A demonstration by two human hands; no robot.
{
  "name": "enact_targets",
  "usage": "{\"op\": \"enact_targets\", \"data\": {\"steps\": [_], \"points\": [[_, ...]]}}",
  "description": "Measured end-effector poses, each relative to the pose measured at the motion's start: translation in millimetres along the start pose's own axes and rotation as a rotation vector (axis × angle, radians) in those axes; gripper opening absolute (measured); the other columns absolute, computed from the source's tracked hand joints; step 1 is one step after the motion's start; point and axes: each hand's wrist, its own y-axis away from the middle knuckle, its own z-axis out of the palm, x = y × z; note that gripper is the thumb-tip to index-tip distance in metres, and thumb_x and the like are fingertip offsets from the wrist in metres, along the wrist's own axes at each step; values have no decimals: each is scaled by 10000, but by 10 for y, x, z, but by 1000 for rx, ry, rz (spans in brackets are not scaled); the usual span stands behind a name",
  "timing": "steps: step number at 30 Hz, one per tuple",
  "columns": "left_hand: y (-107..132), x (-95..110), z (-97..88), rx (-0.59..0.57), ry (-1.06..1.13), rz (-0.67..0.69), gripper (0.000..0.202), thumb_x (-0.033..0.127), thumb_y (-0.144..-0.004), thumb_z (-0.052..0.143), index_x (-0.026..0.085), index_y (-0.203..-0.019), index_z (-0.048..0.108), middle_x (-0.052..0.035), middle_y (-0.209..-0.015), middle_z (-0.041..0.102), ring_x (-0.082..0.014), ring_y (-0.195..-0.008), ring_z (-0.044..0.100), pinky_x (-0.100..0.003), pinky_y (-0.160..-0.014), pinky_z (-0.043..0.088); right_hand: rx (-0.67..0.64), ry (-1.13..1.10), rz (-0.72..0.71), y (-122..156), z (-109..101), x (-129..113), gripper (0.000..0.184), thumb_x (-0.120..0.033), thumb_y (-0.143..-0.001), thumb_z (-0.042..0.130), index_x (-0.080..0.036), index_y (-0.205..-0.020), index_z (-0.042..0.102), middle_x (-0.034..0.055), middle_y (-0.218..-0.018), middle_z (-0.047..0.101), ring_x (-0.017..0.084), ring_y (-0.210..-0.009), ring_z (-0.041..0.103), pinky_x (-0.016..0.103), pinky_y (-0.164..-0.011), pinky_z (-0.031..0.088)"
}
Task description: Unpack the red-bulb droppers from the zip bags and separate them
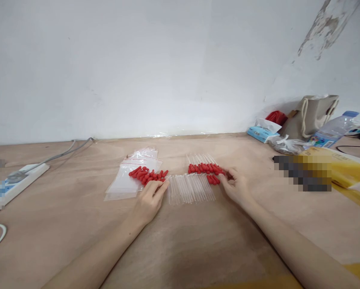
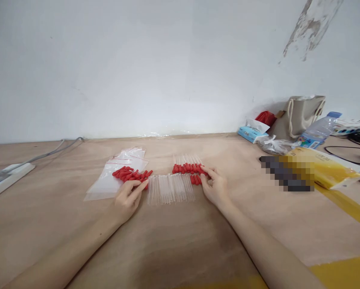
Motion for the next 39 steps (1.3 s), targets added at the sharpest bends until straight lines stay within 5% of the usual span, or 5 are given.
{"op": "enact_targets", "data": {"steps": [7, 20, 28, 39], "points": [[-27, 10, 10, -104, -2, 98, 213, 74, -852, 401, 149, -976, 557, -65, -854, 593, -164, -826, 533, -307, -774, 470, -11, 50, 68, -34, -44, 89, 293, -452, -719, 556, -176, -807, 598, 47, -746, 630, 153, -651, 549, 286, -610, 452], [-66, 71, -35, -199, 183, 41, 331, 306, -839, 505, 126, -1115, 527, -106, -995, 610, -199, -927, 558, -343, -807, 487, -86, 143, -69, -42, -42, 2, 206, -423, -714, 593, -226, -682, 645, 15, -740, 669, 175, -722, 578, 338, -729, 421], [-138, 81, -135, -260, 80, 80, 399, 436, -791, 536, 180, -1092, 585, -97, -1022, 640, -252, -957, 552, -421, -836, 406, 57, 206, 1, -61, -49, 57, 264, -393, -762, 530, -208, -906, 650, 31, -749, 639, 164, -682, 543, 322, -703, 388], [-128, 50, -154, -318, 115, 98, 311, 351, -831, 505, 214, -1097, 592, -50, -1078, 637, -239, -1085, 528, -545, -1048, 162, -174, 450, -174, -374, 90, -163, 225, -451, -727, 588, -274, -823, 688, 39, -887, 607, 211, -863, 505, 371, -755, 281]]}}
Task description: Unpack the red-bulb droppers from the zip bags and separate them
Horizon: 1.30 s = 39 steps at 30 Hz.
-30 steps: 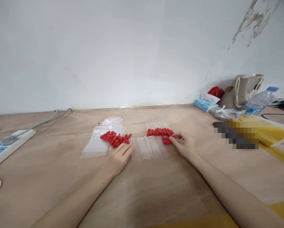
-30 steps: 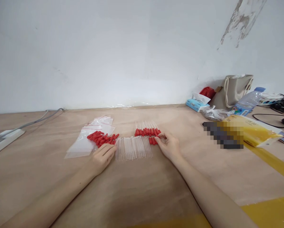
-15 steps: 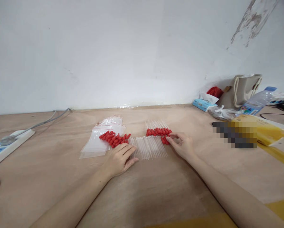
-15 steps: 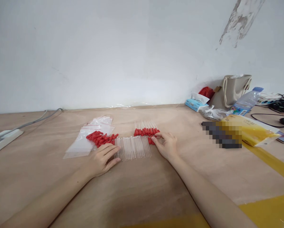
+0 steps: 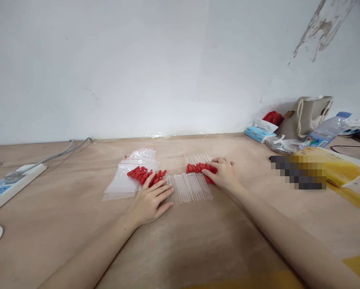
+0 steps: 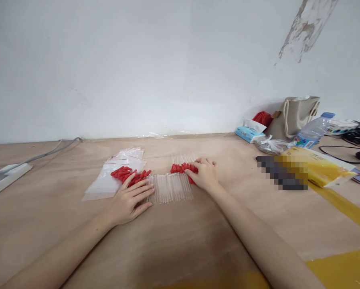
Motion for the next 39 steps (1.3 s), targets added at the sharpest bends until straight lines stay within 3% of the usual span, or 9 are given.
{"op": "enact_targets", "data": {"steps": [7, 13, 16, 20, 25, 28, 31, 34, 39], "points": [[13, -10, -7, 2, 5, -8, 354, 372, -819, 520, 216, -1133, 569, -47, -1104, 623, -247, -1116, 500, -554, -1062, 119, 30, 60, 40, -38, 134, -149, 191, -360, -790, 531, -265, -752, 692, 24, -831, 623, 192, -846, 494, 375, -764, 239], [43, -38, 4, 18, -21, -9, 397, 327, -833, 505, 210, -1212, 496, -50, -1170, 582, -232, -1170, 447, -530, -1073, 120, 225, -55, 120, 20, 81, -245, 175, -290, -809, 518, -224, -783, 679, 26, -824, 621, 175, -829, 514, 370, -793, 253], [44, -37, 18, 68, -63, -20, 451, 279, -836, 496, 191, -1273, 424, -82, -1279, 486, -240, -1228, 377, -507, -1063, 179, 278, -199, 12, 143, 17, -248, 152, -291, -806, 533, -228, -828, 669, 25, -840, 617, 161, -811, 528, 352, -784, 295], [-20, 36, 32, 153, -149, -61, 444, 257, -830, 503, 200, -1265, 436, -121, -1361, 373, -270, -1266, 315, -495, -1028, 252, 274, -318, -283, 408, -51, -275, 139, -230, -800, 547, -248, -881, 658, 17, -821, 613, 145, -786, 533, 334, -758, 343], [-129, 147, 33, 243, -202, -4, 339, 263, -821, 540, 222, -1158, 536, -93, -1215, 545, -271, -1174, 443, -522, -1013, 248, 262, -352, -514, 648, -69, -408, 257, -112, -757, 574, -256, -963, 630, -2, -793, 616, 128, -770, 509, 326, -759, 356], [-149, 179, 36, 297, -168, 38, 191, 232, -823, 546, 230, -1005, 606, -10, -947, 682, -213, -995, 580, -531, -1031, 205, 247, -353, -549, 664, -41, -472, 255, -105, -761, 562, -246, -965, 621, -3, -798, 620, 121, -760, 503, 321, -756, 354], [-144, 196, 62, 301, -125, 42, 124, 169, -827, 530, 202, -909, 619, 21, -806, 696, -179, -920, 613, -521, -1041, 202, 191, -289, -526, 628, -15, -515, 214, -143, -764, 563, -239, -946, 621, 6, -861, 630, 134, -807, 509, 345, -795, 333], [-138, 207, 103, 274, -106, 51, 138, 149, -820, 532, 182, -925, 615, 1, -867, 695, -197, -1009, 581, -508, -1039, 231, 187, -212, -503, 598, 6, -557, 178, -219, -754, 597, -242, -928, 624, 4, -873, 638, 152, -843, 509, 373, -845, 295], [-129, 206, 153, 266, -99, 64, 159, 132, -810, 526, 192, -914, 631, -13, -989, 674, -214, -1070, 549, -537, -1055, 203, 228, -85, -516, 602, 35, -594, 118, -184, -783, 569, -253, -849, 638, -36, -634, 594, 114, -710, 491, 362, -862, 257]]}}
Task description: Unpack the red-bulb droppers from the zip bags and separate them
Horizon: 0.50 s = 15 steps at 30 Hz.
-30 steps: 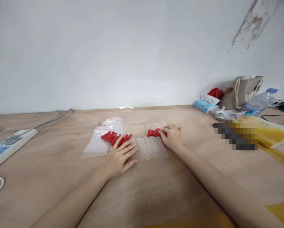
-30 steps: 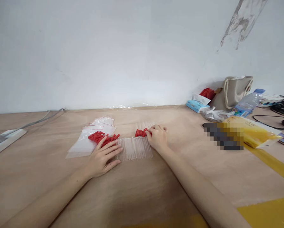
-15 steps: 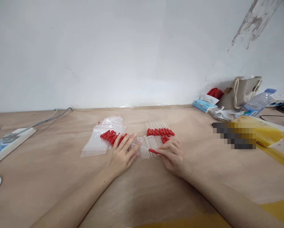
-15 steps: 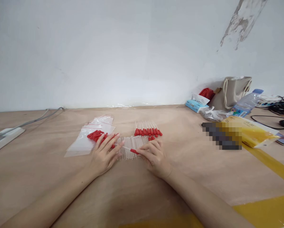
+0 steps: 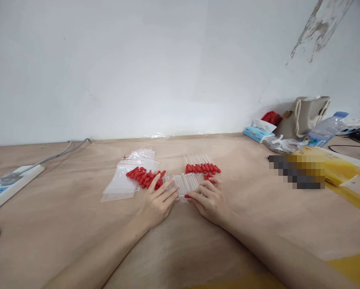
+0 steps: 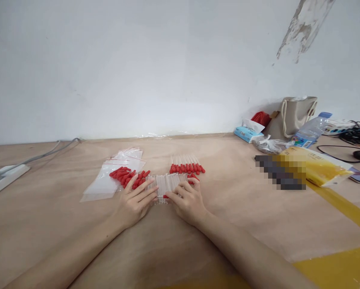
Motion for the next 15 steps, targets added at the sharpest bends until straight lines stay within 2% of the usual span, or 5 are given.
{"op": "enact_targets", "data": {"steps": [3, 9, 12, 15], "points": [[19, 2, 4, 1, 27, 5, 164, 117, -809, 520, 184, -907, 633, -14, -985, 676, -216, -1071, 549, -554, -1065, 172, -17, 33, -8, 14, -9, -12, 101, -185, -790, 550, -232, -794, 639, -31, -585, 557, 112, -691, 484, 357, -867, 246], [41, 31, -23, 0, 60, 32, 159, 96, -817, 501, 158, -899, 622, -29, -997, 672, -222, -1092, 533, -548, -1061, 198, -36, 11, -11, 22, -40, -52, 131, -195, -800, 519, -205, -717, 620, -30, -568, 529, 108, -674, 474, 349, -875, 238], [63, -3, -52, -3, 69, 28, 169, 92, -820, 487, 161, -905, 616, -34, -997, 670, -222, -1089, 535, -537, -1045, 242, -38, -15, -9, 44, -56, -25, 129, -192, -800, 514, -205, -725, 620, -28, -583, 535, 111, -679, 473, 354, -872, 247], [132, -104, -76, 35, 65, -45, 163, 101, -814, 503, 168, -922, 605, -48, -985, 663, -213, -1044, 557, -481, -985, 349, 12, -50, 94, 68, -92, 71, 117, -199, -801, 522, -210, -748, 626, -16, -614, 555, 124, -700, 490, 356, -844, 283]]}}
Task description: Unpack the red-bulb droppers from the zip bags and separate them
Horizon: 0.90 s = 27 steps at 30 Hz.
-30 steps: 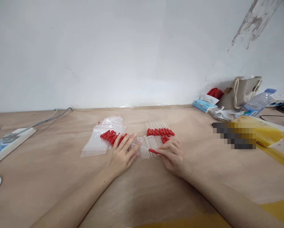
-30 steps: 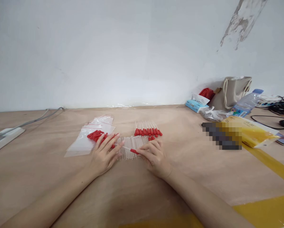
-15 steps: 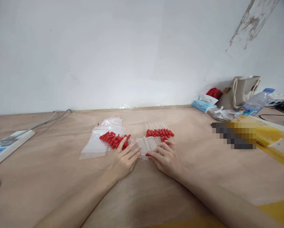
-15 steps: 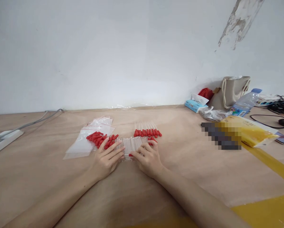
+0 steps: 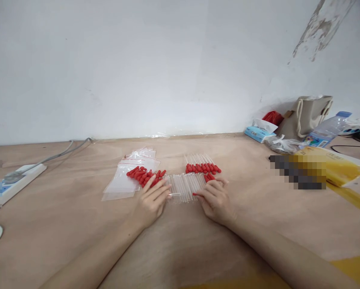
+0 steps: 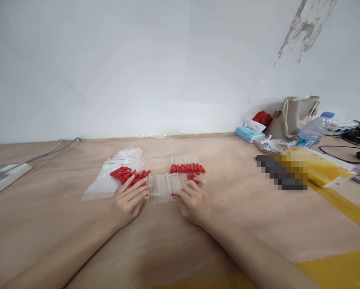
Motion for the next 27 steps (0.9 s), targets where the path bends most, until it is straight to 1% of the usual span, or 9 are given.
{"op": "enact_targets", "data": {"steps": [3, 5, 10, 13, 15, 17, 19, 22, 27], "points": [[72, -114, 4, 40, 0, -89, 207, 131, -814, 521, 186, -1004, 582, -57, -921, 634, -167, -889, 587, -341, -818, 473, 101, -124, 161, -24, -47, 127, 108, -208, -806, 524, -207, -828, 629, 20, -723, 589, 140, -741, 529, 322, -758, 376], [87, -157, 32, 42, -12, -119, 296, 136, -834, 483, 197, -1119, 533, -62, -895, 582, -136, -796, 571, -268, -711, 488, 163, -225, 247, -54, -61, 214, 141, -215, -817, 506, -206, -891, 625, 45, -803, 592, 145, -765, 549, 298, -706, 432], [4, -162, 110, -11, -87, -166, 486, 70, -840, 377, 130, -1320, 331, -98, -922, 481, -147, -810, 527, -263, -699, 481, 235, -259, 475, -52, -12, 482, 232, -283, -819, 489, -192, -976, 633, 70, -839, 579, 145, -727, 558, 284, -642, 475], [-39, -152, 122, -3, -99, -139, 449, 62, -837, 392, 137, -1280, 385, -79, -878, 497, -150, -801, 526, -254, -699, 477, 207, -294, 638, -1, 34, 640, 297, -342, -799, 505, -154, -1001, 612, 64, -784, 584, 129, -622, 533, 269, -558, 460], [-45, -149, 119, 10, -90, -120, 369, 70, -839, 410, 158, -1192, 469, -67, -879, 528, -148, -806, 533, -257, -731, 473, 178, -309, 682, 20, 52, 699, 294, -364, -774, 532, -146, -958, 605, 54, -759, 601, 126, -596, 520, 274, -566, 455], [-42, -144, 113, 7, -64, -114, 281, 72, -839, 421, 160, -1084, 529, -57, -878, 557, -145, -810, 540, -256, -760, 466, 153, -283, 640, 20, 56, 708, 239, -367, -750, 562, -162, -863, 612, 45, -755, 622, 140, -648, 533, 287, -620, 450], [-37, -133, 109, -23, -27, -113, 224, 67, -838, 419, 152, -995, 553, -50, -861, 576, -140, -806, 545, -253, -764, 466, 122, -219, 531, 4, 49, 679, 181, -354, -739, 580, -183, -781, 622, 34, -748, 638, 154, -705, 542, 299, -679, 429], [-34, -104, 110, -61, 19, -109, 191, 71, -836, 415, 152, -907, 572, -46, -847, 588, -136, -797, 551, -244, -734, 475, 60, -85, 385, -26, 32, 610, 139, -330, -752, 571, -208, -759, 637, 16, -745, 657, 162, -731, 548, 321, -731, 368], [-45, -19, 127, -93, 161, -179, 160, 125, -827, 446, 155, -875, 596, -60, -882, 577, -136, -814, 559, -252, -731, 489, -5, 83, 324, -55, 4, 531, 115, -309, -757, 567, -231, -737, 648, 1, -752, 660, 162, -756, 540, 349, -788, 264]]}}
